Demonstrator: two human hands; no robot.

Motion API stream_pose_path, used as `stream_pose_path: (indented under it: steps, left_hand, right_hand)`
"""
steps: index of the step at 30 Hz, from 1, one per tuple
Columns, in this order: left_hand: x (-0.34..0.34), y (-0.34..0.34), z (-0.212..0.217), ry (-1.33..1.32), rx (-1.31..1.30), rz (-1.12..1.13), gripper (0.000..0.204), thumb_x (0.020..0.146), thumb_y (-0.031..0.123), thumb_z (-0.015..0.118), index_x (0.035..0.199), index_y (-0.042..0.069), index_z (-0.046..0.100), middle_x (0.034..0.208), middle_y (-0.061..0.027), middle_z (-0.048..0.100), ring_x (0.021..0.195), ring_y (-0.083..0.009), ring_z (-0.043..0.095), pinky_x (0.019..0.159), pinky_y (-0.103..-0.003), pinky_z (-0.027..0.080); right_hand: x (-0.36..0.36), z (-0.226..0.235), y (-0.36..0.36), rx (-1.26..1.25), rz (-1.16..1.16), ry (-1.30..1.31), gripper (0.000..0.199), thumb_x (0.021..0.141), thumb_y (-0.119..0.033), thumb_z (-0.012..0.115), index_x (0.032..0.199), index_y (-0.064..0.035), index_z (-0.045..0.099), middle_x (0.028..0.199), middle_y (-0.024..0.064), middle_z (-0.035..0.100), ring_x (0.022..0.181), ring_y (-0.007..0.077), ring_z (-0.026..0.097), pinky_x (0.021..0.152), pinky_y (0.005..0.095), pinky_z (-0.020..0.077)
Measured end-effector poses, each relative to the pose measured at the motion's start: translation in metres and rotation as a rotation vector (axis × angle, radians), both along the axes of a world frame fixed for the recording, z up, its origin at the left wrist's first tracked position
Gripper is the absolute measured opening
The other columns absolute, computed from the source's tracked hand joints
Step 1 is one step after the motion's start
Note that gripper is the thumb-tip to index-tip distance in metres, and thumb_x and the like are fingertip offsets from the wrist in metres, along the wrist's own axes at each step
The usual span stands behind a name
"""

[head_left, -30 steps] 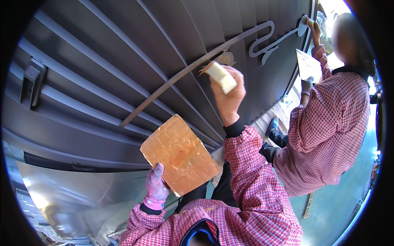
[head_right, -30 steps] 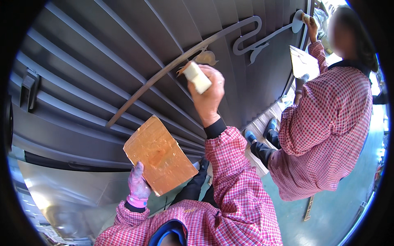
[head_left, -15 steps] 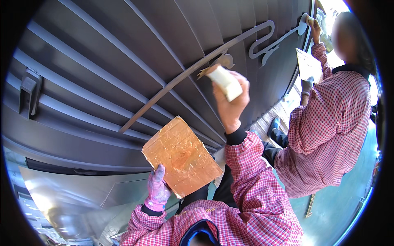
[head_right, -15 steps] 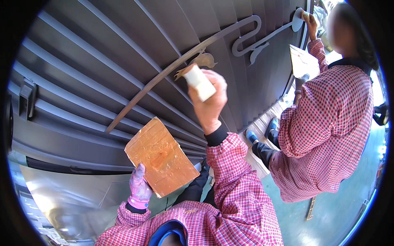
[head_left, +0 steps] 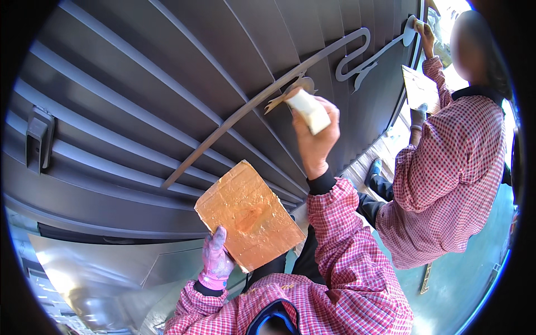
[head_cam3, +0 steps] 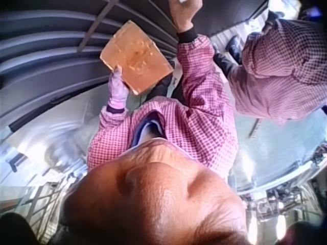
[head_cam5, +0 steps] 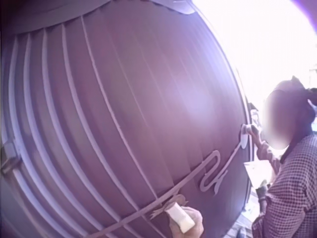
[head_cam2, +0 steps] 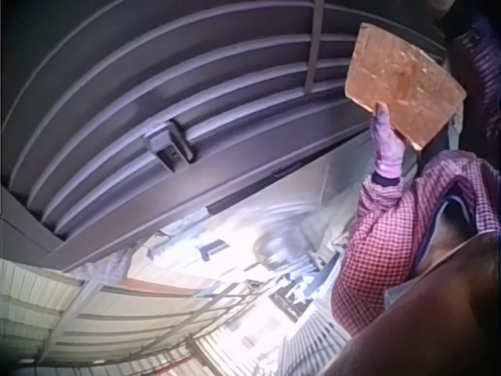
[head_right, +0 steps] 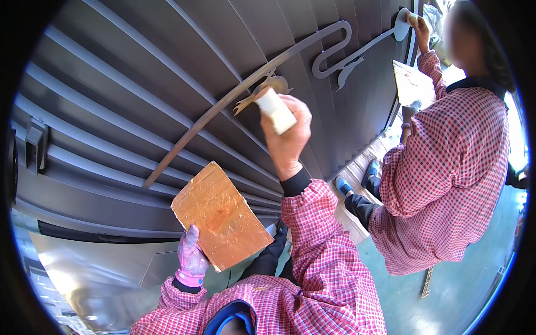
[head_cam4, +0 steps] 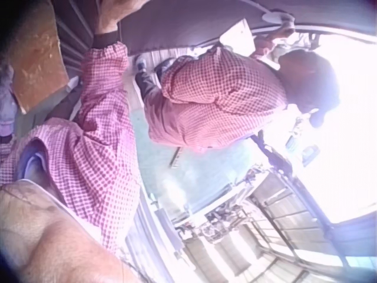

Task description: The person sits on the floor and applies a finish to a carved wooden piece using a sponge. They repeatedly dip the sponge into a small container and rub the finish into the wood's surface and recessed carvings.

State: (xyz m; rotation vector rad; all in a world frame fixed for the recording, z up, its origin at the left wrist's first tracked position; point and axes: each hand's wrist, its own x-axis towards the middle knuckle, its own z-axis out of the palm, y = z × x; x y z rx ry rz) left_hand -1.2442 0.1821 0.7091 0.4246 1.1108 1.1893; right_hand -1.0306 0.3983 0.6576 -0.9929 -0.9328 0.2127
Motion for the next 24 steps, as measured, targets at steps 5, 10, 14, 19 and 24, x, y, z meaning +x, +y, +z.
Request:
stream_pose_path:
  steps: [5,10,14,19,24]
  left_hand:
    - [0.0,0.001,-0.004,0.009,0.0,0.008,0.061,0.093,0.032,0.063,0.14,0.001,0.042,0.133,-0.0146,0.055,0.119,-0.029,0.058,0.098,-0.045,0.049]
    - [0.0,0.003,-0.003,0.01,-0.003,0.015,0.06,0.094,0.032,0.062,0.14,0.001,0.041,0.133,-0.0149,0.054,0.119,-0.0293,0.058,0.098,-0.046,0.05]
    - [0.002,0.005,0.0,0.014,-0.02,0.011,0.061,0.094,0.032,0.062,0.141,0.0,0.04,0.134,-0.015,0.054,0.119,-0.0294,0.058,0.098,-0.046,0.05]
    - [0.001,0.003,0.0,0.014,0.021,0.009,0.061,0.094,0.032,0.062,0.141,0.0,0.04,0.134,-0.0147,0.053,0.119,-0.0292,0.058,0.099,-0.045,0.049]
    - [0.004,0.005,-0.001,-0.002,0.004,-0.005,0.062,0.093,0.033,0.063,0.141,0.0,0.04,0.135,-0.0145,0.053,0.12,-0.029,0.057,0.1,-0.045,0.048]
  right_hand:
    - [0.003,0.005,0.002,0.059,0.004,-0.175,0.039,0.07,-0.004,0.082,0.102,-0.0064,0.06,0.104,0.0101,0.067,0.097,0.0256,0.064,0.089,0.0366,0.0485]
    - [0.018,0.003,0.007,-0.021,-0.076,0.027,0.037,0.073,-0.005,0.082,0.103,-0.0058,0.06,0.105,0.0085,0.067,0.094,0.0218,0.065,0.081,0.0314,0.0519]
    - [0.011,0.008,0.007,0.047,0.002,-0.208,0.041,0.065,-0.002,0.08,0.1,-0.0071,0.06,0.104,0.0098,0.068,0.101,0.0302,0.063,0.093,0.0394,0.045]
    - [0.012,0.012,0.009,0.074,0.034,0.101,0.037,0.072,-0.006,0.083,0.101,-0.0059,0.06,0.105,0.0091,0.068,0.097,0.0237,0.064,0.084,0.034,0.0496]
    - [0.016,0.011,0.015,-0.011,-0.024,0.028,0.039,0.069,-0.006,0.083,0.102,-0.0067,0.061,0.104,0.011,0.068,0.095,0.029,0.064,0.088,0.0371,0.048]
